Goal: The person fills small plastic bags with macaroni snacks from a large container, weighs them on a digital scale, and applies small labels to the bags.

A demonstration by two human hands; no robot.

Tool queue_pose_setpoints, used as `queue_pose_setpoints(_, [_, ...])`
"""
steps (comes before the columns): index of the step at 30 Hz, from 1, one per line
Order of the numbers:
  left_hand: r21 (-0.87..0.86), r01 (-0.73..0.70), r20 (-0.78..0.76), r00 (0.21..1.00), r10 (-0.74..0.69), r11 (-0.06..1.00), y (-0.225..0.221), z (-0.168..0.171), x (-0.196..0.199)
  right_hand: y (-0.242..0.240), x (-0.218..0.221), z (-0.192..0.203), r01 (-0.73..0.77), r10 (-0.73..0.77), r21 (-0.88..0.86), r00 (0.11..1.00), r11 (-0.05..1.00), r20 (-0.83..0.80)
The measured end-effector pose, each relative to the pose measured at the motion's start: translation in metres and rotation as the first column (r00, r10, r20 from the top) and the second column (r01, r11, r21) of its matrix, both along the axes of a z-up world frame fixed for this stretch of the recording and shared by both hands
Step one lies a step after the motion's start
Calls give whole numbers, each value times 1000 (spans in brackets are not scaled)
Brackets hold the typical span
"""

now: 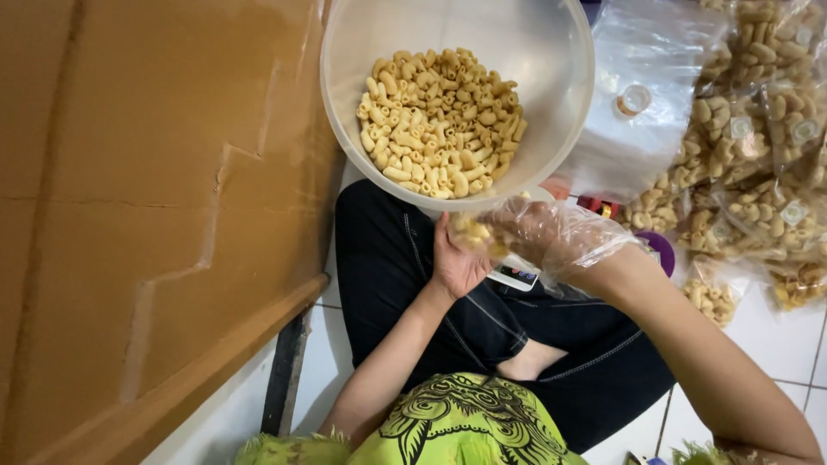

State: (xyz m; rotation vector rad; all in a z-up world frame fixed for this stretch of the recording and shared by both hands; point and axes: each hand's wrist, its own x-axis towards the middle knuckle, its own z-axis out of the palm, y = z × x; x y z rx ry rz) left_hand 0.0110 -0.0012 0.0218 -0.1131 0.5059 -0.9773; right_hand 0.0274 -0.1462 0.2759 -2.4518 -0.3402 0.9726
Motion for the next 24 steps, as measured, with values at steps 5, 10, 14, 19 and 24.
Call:
queue_pose_setpoints(5, [11, 19, 24, 1000, -19, 1000, 6, 24, 7, 7, -6, -16, 58, -36, -151, 989, 987, 142])
queue_pose_setpoints(10, [60, -20, 49, 999, 18, 998, 0, 17, 5, 13, -6, -28, 223, -213, -151, 974, 963, 80])
queue_pose_setpoints(14, [47, -23, 66, 998, 19, 999, 0, -1, 0, 18, -2, -35, 341, -331, -102, 938, 935, 104])
queue_pose_setpoints(19, [37, -16, 36, 999, 14, 999, 2, 16, 0, 23, -2, -17, 423, -416, -108, 906, 900, 84])
queue_pose_setpoints(24, [21, -37, 57, 998, 36, 999, -5, -21, -6, 35, -4, -3, 494, -484, -32, 861, 869, 155])
